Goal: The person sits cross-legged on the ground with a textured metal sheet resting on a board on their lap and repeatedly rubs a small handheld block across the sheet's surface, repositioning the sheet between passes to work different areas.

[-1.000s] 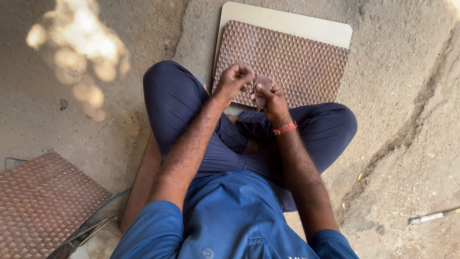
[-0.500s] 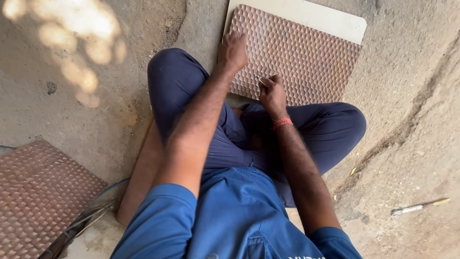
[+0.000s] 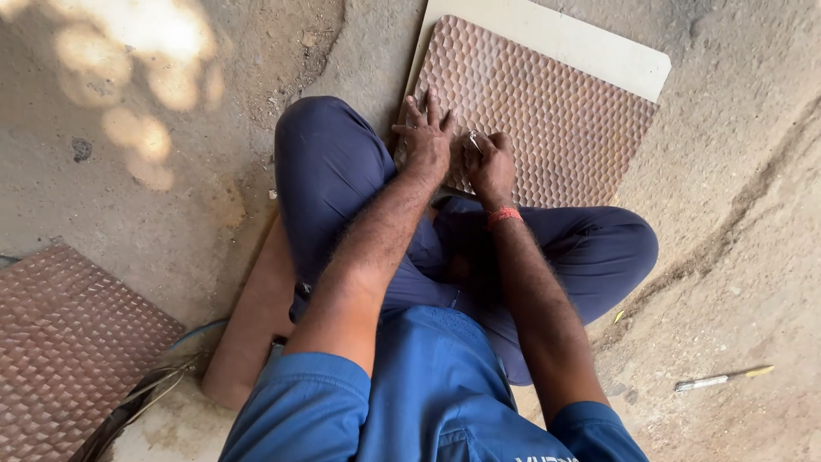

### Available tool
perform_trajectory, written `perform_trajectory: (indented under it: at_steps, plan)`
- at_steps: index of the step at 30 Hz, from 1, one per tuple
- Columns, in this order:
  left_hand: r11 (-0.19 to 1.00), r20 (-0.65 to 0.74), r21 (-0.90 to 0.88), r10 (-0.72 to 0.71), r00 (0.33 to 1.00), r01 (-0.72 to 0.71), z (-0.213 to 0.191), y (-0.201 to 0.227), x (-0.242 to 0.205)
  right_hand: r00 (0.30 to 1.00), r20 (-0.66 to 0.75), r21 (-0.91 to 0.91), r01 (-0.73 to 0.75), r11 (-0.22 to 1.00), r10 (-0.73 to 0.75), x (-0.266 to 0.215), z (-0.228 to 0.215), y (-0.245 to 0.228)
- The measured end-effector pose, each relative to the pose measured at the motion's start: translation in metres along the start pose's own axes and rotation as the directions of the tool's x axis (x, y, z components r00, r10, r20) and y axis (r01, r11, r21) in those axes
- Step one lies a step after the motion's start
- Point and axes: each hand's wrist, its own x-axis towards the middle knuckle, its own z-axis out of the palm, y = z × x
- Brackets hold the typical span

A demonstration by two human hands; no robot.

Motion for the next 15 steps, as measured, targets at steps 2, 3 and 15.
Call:
perform_trajectory:
  at_steps: [2,3,15]
  plan:
    - [0.999,0.062,0.026,0.018,0.998,-0.02,-0.012,-0.004,-0.003,1.0,0.008,-0.002,-0.001,1.0,0.001,0.001,0.004,0.004]
    - [0.998,0.121,0.053,0.035,0.992,-0.042,-0.018,-0.005,-0.004,1.0,0.013,-0.004,-0.001,1.0,0.001,0.001,0.005,0.006]
    - [0.982,0.222,0.123,0.113,0.968,-0.143,0.007,-0.017,0.035,0.983,0.104,-0.037,0.153,0.988,-0.148,0.025,-0.001,-0.016]
